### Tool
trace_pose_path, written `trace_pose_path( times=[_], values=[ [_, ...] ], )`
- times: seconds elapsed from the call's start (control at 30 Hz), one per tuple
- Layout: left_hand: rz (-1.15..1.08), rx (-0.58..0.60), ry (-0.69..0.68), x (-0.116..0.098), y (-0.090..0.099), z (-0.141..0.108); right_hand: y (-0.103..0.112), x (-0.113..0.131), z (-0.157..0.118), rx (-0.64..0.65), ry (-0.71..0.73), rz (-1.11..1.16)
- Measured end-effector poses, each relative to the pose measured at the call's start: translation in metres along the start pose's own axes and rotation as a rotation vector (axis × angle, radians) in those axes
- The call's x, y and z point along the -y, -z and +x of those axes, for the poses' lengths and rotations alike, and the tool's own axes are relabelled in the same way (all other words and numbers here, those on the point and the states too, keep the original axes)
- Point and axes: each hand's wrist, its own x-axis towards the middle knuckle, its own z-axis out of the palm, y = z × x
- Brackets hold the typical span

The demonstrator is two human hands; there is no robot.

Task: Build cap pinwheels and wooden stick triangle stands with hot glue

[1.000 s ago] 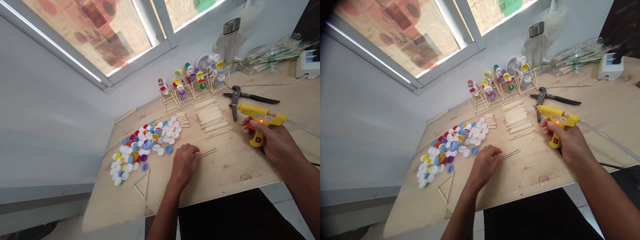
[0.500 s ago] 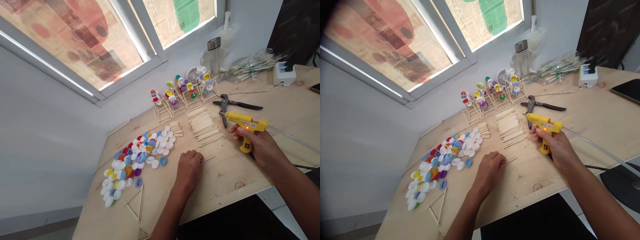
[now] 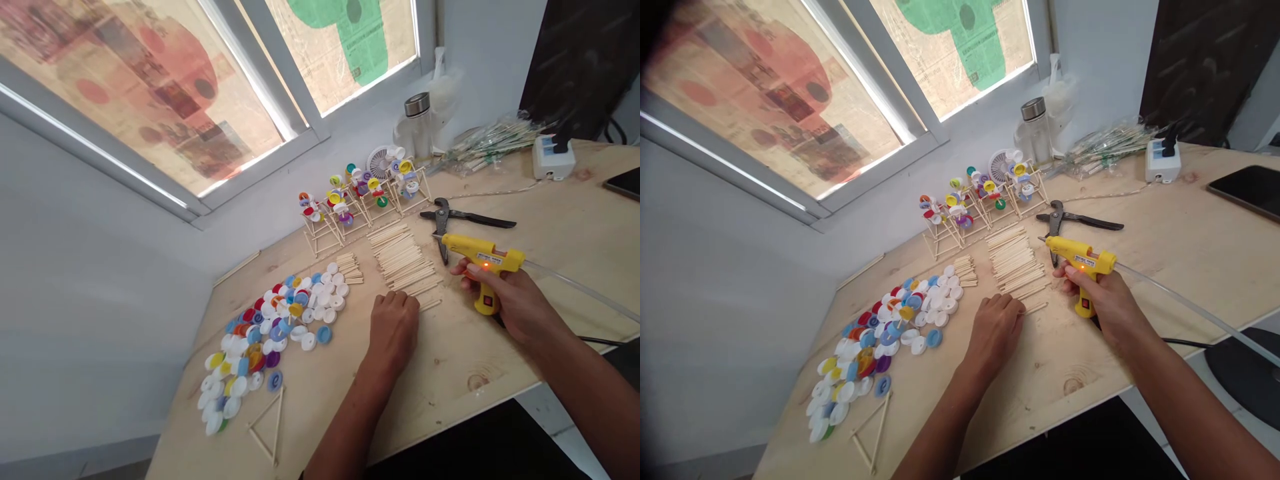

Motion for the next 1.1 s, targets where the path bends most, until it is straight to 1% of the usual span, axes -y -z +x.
trace_pose_path(
  times=[0.1,0.27,0.4,0.5,0.6,0.7,0.8,0.87,0.9,1.0,1.03,1.1],
  values=[
    [0.066,-0.059,-0.001,-0.001,-0.006,0.008,-0.001,0.002,-0.001,-0.005,-0.006,0.006],
    [0.091,-0.17,0.02,-0.003,-0.018,0.016,-0.001,0.002,-0.001,0.002,-0.037,0.039],
    [0.097,-0.225,0.019,-0.006,-0.02,0.016,-0.001,0.0,-0.001,-0.015,-0.04,0.049],
    [0.113,-0.204,0.007,-0.006,-0.017,0.016,-0.001,-0.001,0.0,-0.026,-0.033,0.034],
    [0.103,-0.13,0.026,-0.006,-0.012,0.017,0.0,-0.002,0.0,-0.025,-0.03,0.021],
    [0.055,-0.056,0.053,-0.006,-0.009,0.018,0.001,-0.003,0.0,-0.016,-0.039,0.026],
    [-0.042,-0.019,0.069,-0.004,-0.006,0.018,0.002,-0.003,0.0,-0.014,-0.035,0.02],
    [-0.159,-0.018,0.118,0.002,-0.002,0.015,0.002,-0.003,0.001,-0.017,-0.029,0.011],
    [-0.23,-0.03,0.165,0.007,0.002,0.013,0.002,-0.003,0.001,-0.014,-0.029,0.009],
    [-0.424,-0.135,0.347,0.028,0.017,0.007,0.001,-0.002,0.001,0.001,-0.041,0.026],
    [-0.466,-0.166,0.387,0.035,0.022,0.005,0.0,-0.002,0.001,0.003,-0.047,0.034],
    [-0.526,-0.193,0.411,0.046,0.03,0.004,0.0,-0.002,0.0,-0.003,-0.053,0.039]
  ],
)
